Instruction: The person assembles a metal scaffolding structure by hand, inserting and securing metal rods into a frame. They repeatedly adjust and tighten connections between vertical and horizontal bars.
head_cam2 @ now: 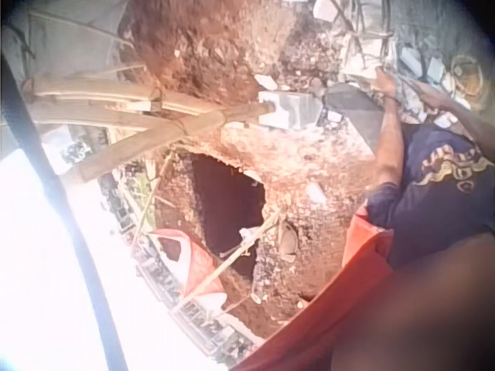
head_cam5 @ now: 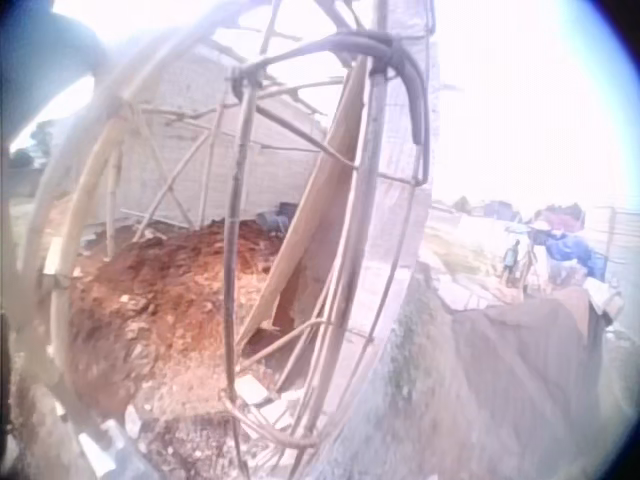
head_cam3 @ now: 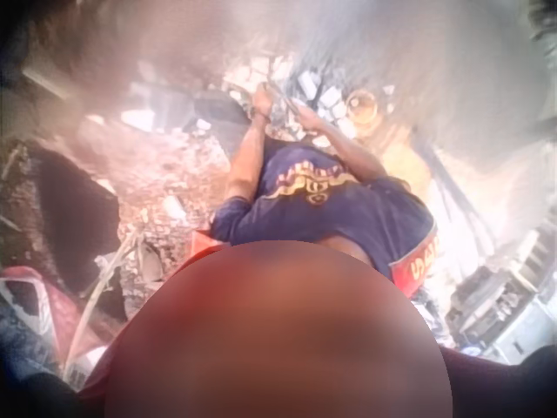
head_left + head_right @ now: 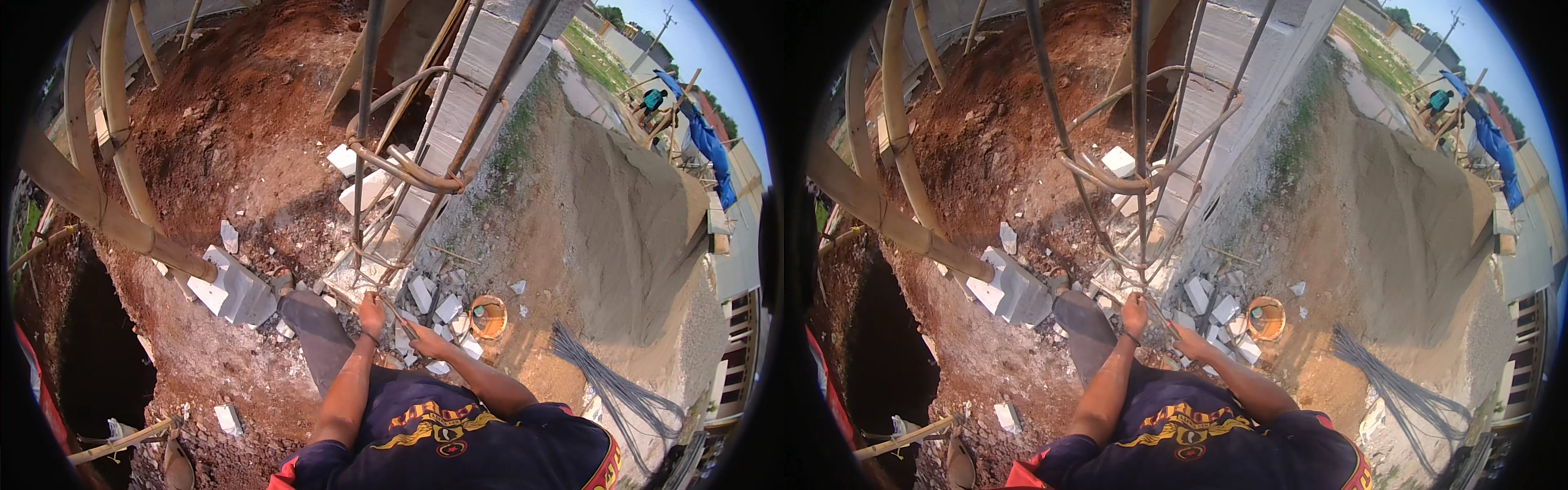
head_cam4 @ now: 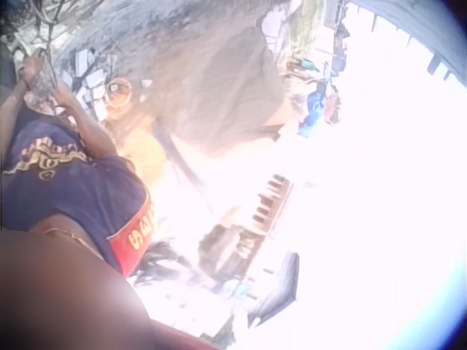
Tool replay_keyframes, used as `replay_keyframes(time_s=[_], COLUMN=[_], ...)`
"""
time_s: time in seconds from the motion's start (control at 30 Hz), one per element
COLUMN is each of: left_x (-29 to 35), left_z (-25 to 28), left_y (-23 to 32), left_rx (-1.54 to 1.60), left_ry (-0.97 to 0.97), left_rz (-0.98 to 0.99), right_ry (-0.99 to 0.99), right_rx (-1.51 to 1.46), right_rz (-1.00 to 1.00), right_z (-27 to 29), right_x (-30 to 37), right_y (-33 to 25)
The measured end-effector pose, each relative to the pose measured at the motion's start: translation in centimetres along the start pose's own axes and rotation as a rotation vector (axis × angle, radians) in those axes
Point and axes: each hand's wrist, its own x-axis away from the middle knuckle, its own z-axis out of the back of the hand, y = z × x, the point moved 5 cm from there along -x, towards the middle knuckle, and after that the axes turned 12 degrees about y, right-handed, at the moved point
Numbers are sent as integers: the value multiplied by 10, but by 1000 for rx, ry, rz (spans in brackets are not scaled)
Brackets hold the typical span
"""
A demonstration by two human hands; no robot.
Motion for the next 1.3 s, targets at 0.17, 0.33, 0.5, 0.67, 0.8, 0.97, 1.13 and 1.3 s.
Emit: replay_keyframes(time_s=[0.17,0.33,0.5,0.67,0.8,0.97,1.13,1.3], left_x=[0,1,9,32,44,51,53,55], left_z=[-1,-1,-3,-28,-45,-53,-59,-58], left_y=[-3,-4,-9,-15,-5,8,20,11], left_rx=[48,96,269,604,1048,1299,1304,1107], left_ry=[4,-3,7,-377,-648,-519,-382,-430], left_rz=[33,70,271,626,912,1035,1098,971], right_ry=[-12,-81,-43,-201,-235,170,675,576], right_rx=[52,-111,-312,-806,-946,-194,624,666], right_rz=[10,-89,-255,-444,-513,-296,50,41], right_z=[13,19,11,-9,-15,3,13,5], right_x=[-5,-4,-6,-1,2,9,35,32], right_y=[-12,-18,-11,6,17,8,-49,-40])
